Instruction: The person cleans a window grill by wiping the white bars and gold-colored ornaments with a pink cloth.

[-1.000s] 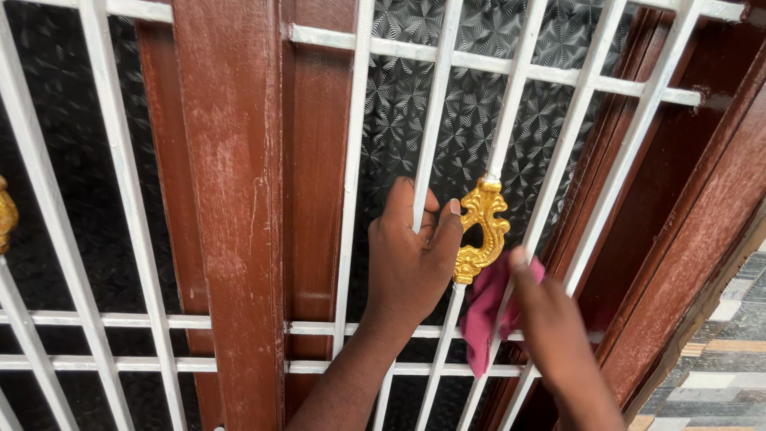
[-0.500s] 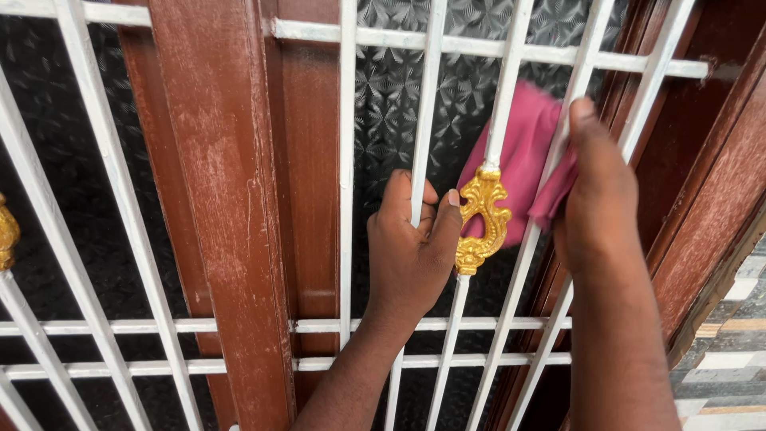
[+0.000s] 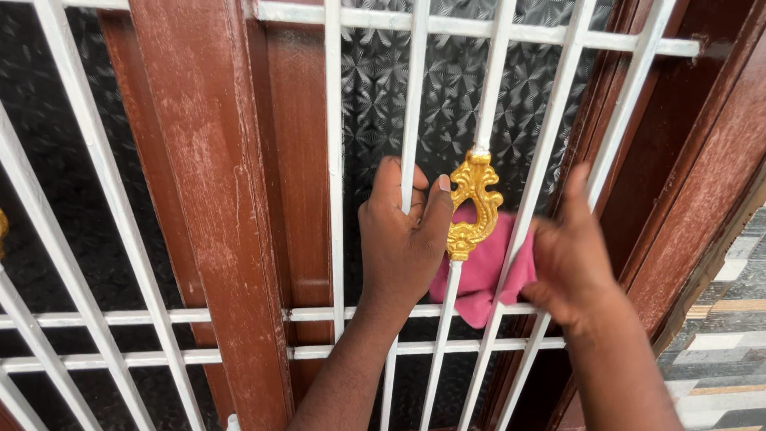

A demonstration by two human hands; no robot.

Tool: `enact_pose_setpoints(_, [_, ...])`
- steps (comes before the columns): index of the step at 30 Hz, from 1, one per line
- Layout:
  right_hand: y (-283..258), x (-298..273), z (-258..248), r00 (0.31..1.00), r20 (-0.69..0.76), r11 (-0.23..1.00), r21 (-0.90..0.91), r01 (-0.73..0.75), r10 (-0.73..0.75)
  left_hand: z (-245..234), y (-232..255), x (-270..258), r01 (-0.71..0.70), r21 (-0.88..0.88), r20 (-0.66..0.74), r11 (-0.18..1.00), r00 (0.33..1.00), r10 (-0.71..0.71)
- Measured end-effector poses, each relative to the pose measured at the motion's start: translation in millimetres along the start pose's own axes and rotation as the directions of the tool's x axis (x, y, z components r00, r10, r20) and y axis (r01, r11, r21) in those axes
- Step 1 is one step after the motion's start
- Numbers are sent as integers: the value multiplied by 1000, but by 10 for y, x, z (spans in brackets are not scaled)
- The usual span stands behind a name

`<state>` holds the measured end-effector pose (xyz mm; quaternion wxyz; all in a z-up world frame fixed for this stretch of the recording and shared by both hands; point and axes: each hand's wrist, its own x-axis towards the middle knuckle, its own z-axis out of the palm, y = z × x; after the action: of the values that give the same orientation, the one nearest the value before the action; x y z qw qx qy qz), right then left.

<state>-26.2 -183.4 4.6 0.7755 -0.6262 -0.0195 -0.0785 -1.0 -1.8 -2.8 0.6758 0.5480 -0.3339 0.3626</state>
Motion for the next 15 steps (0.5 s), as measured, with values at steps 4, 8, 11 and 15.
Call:
enact_pose_setpoints(4, [-493,91,67,903,268,939,160,303,-337,-5,6,1,3,-31,2,1000,1000,-3])
enact_pose_setpoints(8, [-870,226,221,809,305,811,492,317,-502,-2,5,9,24,-65,25,998,999,-22])
enact_pose_setpoints(11, [-863,292,332,748,249,788,232,571,-615,-9,-25,-1,-8,-65,0,998,1000,8])
enact_pose_setpoints(15, [-618,342,318,735,312,799,237,553,-601,-64,-126,36,243,-373,132,895,969,-208])
